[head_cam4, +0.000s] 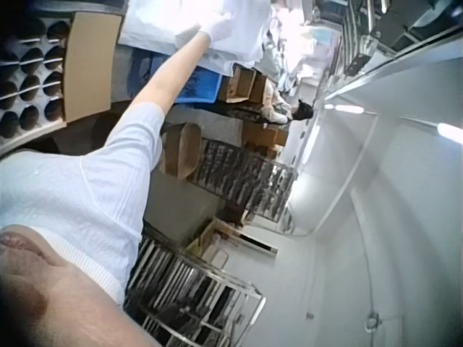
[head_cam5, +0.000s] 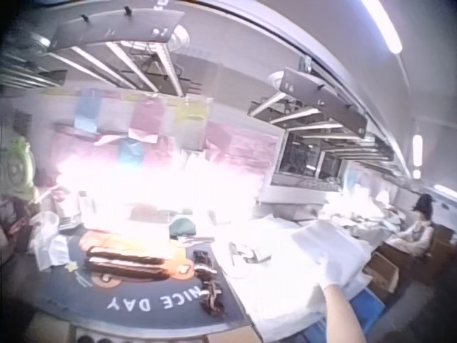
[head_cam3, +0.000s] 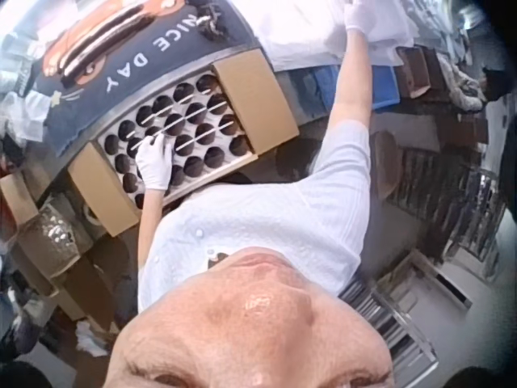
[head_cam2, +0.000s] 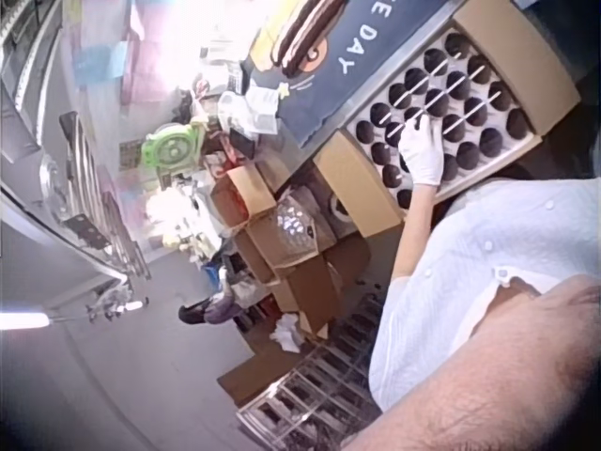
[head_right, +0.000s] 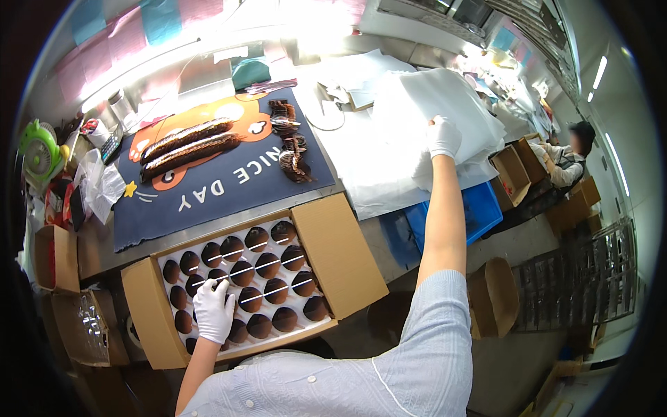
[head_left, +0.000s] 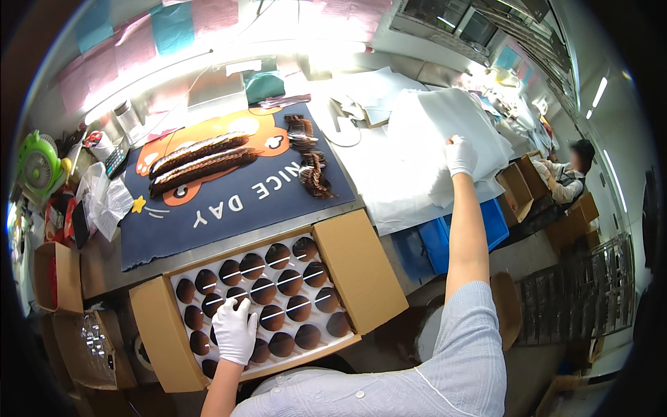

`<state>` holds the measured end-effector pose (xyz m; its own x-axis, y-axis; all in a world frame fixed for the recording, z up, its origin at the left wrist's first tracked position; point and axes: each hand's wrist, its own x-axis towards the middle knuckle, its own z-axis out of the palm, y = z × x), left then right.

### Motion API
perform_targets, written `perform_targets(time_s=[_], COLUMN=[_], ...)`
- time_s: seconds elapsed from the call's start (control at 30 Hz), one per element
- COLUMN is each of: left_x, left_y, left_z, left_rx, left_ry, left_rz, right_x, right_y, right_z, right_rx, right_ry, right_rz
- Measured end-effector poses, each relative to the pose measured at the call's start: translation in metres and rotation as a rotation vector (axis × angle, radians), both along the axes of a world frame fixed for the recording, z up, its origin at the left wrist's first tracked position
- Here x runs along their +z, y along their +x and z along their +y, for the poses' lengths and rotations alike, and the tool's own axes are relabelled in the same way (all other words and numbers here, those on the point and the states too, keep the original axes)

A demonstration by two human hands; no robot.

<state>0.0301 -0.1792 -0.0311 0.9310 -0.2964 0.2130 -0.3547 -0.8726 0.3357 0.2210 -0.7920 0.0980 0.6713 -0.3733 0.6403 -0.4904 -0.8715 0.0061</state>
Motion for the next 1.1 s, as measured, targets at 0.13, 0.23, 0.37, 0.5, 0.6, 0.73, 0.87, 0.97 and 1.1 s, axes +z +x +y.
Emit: perform_targets(time_s=[0.13, 0.23, 0.37, 0.5, 0.6, 0.73, 0.87, 0.97, 1.1], left_x=[0.001, 0.0, -0.004, 0.001, -0.011, -0.038, -0.052, -0.022, -0.039], left_y=[-0.019, -0.03, -0.026, -0.01, -0.009, -0.016, -0.025, -0.026, -0.023], left_z=[0.018, 0.025, 0.015, 0.022, 0.062, 0.112, 0.14, 0.136, 0.152], left_rx=[0.109, 0.082, -0.051, 0.07, 0.287, 0.498, 0.458, 0.44, 0.279], left_ry=[-0.219, -0.603, -1.099, -1.374, -1.504, -1.287, -0.866, -0.749, -0.507], left_rz=[0.047, 0.181, 0.797, 0.835, 0.737, 0.653, 0.549, 0.625, 0.482], right_x=[-0.007, -0.028, -0.06, -0.077, -0.082, -0.132, -0.149, -0.131, -0.113], right_y=[-0.013, -0.06, -0.123, -0.158, -0.161, -0.177, -0.206, -0.204, -0.155], right_z=[0.016, 0.162, 0.347, 0.458, 0.448, 0.419, 0.419, 0.425, 0.445], right_rx=[0.215, 0.667, 0.954, 1.062, 0.782, 0.514, 0.449, 0.645, 1.034], right_ry=[0.393, 0.814, 1.175, 1.342, 1.717, 1.683, 1.674, 1.334, 0.303], right_rz=[0.239, 0.578, 0.812, 0.913, 0.706, 0.467, 0.482, 0.459, 0.251])
